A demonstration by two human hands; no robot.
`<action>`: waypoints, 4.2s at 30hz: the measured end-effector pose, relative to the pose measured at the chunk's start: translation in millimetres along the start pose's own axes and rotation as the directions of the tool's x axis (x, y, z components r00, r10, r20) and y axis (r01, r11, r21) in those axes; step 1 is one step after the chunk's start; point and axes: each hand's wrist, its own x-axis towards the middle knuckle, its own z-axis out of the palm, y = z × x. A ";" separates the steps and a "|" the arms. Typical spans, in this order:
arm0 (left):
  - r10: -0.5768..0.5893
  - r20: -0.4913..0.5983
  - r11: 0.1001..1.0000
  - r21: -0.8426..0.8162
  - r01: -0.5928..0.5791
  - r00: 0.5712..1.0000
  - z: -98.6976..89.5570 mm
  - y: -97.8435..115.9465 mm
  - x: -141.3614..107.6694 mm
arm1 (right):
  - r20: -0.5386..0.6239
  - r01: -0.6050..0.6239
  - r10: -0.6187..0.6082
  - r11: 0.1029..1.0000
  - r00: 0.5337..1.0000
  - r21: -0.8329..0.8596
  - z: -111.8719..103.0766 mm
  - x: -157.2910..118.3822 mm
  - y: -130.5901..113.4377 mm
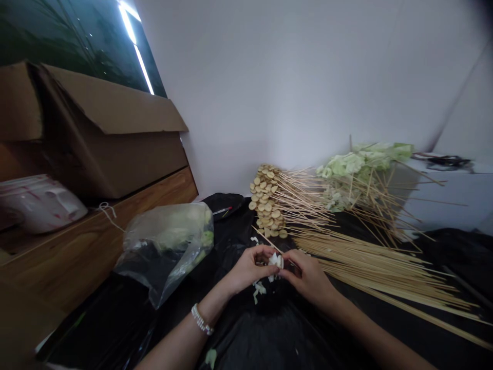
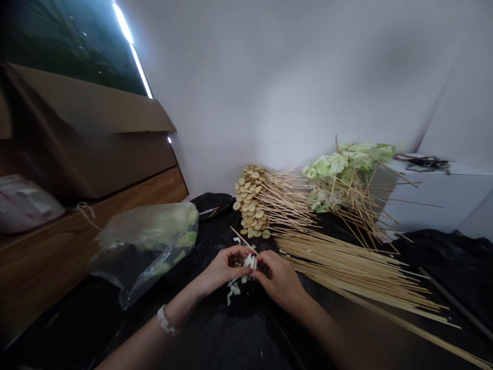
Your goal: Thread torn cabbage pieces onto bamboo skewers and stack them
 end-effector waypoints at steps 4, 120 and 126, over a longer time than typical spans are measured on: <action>0.015 -0.024 1.000 -0.002 -0.015 1.000 1.8 1.7 0.8 | 0.013 -0.010 0.011 1.000 1.000 -0.010 -1.7 0.3 -1.5; -0.309 -0.311 0.705 -0.709 -0.003 0.899 -37.2 17.8 10.3 | -0.123 0.169 -0.229 0.913 0.966 -0.372 -4.7 -6.1 7.9; -0.277 -0.310 0.740 -0.672 -0.003 0.910 -39.4 13.7 10.0 | -0.093 0.137 -0.184 0.917 0.979 -0.375 -5.3 -6.9 7.0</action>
